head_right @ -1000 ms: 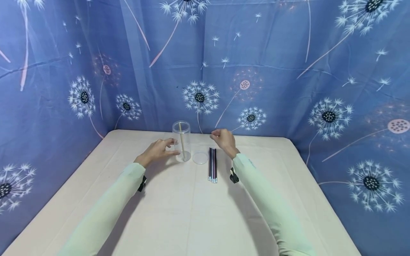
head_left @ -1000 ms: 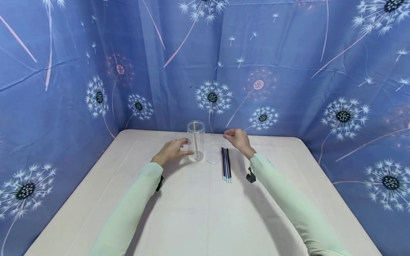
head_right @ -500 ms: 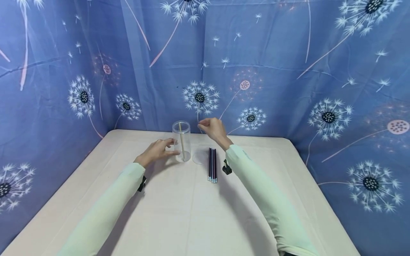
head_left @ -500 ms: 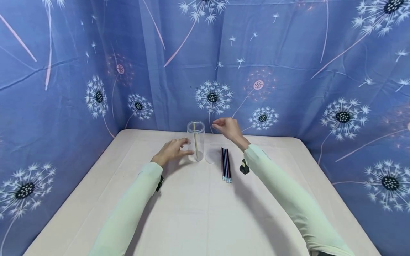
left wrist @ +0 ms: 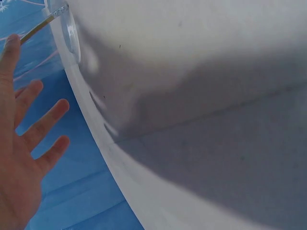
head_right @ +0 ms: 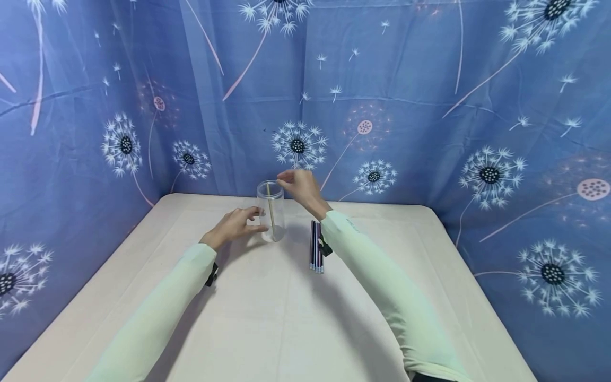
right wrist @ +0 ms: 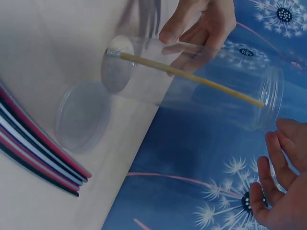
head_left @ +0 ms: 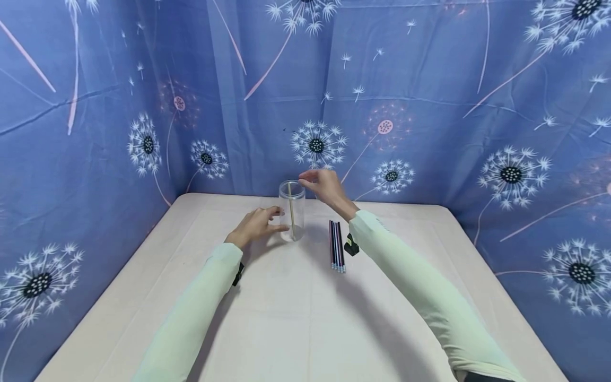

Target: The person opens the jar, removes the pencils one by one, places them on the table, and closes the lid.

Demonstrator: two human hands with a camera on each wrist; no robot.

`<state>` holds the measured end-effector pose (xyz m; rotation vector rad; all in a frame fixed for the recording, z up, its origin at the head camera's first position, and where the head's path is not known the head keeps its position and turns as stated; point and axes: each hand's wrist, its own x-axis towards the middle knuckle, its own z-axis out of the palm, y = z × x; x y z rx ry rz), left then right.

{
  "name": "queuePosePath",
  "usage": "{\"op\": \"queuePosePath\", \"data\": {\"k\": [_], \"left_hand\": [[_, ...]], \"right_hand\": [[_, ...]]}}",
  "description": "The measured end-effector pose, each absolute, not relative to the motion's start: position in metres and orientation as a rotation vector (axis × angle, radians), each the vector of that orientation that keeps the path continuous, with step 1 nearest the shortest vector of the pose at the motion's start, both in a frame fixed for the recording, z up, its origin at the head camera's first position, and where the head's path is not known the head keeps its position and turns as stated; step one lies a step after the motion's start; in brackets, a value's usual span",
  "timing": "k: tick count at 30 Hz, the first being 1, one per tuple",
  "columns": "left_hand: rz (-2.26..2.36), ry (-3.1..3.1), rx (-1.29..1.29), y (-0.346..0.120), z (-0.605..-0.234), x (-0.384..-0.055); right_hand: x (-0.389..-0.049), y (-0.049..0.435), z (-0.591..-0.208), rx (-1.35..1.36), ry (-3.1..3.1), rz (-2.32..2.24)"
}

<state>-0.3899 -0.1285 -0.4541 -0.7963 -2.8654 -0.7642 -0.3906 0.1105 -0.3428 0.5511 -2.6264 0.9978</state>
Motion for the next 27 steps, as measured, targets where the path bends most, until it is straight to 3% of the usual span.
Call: {"op": "queuePosePath", "data": {"k": [27], "left_hand": [[-0.734,-2.867,-0.808,-0.129,-0.456,-0.392]], "right_hand": [[-0.39,0.083,-0.348,0.637,-2.68,0.833]]}}
